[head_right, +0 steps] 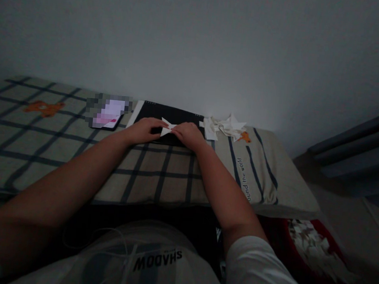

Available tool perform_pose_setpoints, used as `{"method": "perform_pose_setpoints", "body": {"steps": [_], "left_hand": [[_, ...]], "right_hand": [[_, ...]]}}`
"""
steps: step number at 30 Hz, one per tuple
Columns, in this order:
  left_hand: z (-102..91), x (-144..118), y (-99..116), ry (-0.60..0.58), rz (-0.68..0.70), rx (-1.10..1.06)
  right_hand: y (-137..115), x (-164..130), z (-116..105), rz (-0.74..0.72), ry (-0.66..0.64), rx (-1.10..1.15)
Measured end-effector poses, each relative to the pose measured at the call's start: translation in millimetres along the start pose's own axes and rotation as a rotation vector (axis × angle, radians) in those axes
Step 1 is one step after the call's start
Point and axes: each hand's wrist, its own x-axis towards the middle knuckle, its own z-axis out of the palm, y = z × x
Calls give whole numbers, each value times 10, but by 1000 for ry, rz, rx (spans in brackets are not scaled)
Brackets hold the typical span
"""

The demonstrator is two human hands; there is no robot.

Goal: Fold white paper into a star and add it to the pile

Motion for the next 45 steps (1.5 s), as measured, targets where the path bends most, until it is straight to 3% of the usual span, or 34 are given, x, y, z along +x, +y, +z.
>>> {"method": "perform_pose_setpoints", "body": {"steps": [8,13,19,24,28,32,36,45], "left_hand": [[-49,39,81,66,-2,96],[-68,33,162,161,-29,98],[-69,14,234,268,-120,-125],[-53,27,269,210,-244,-362],[-46,40,233,232,-327,-469],[-38,46,190,295,-414,-435],[-8,58,149,317,-481,-396],[-21,57,69,280,-396,-316]], "right_hand": [[-32,-37,-18,-39,162,189],[-95,-13,2,85,370,388],[-61,22,37,291,526,740],[-12,51,95,369,496,874],[13,58,127,334,440,825],[16,35,64,331,489,582],[-34,-31,-61,90,363,259],[23,-78,-61,-12,215,125]]}}
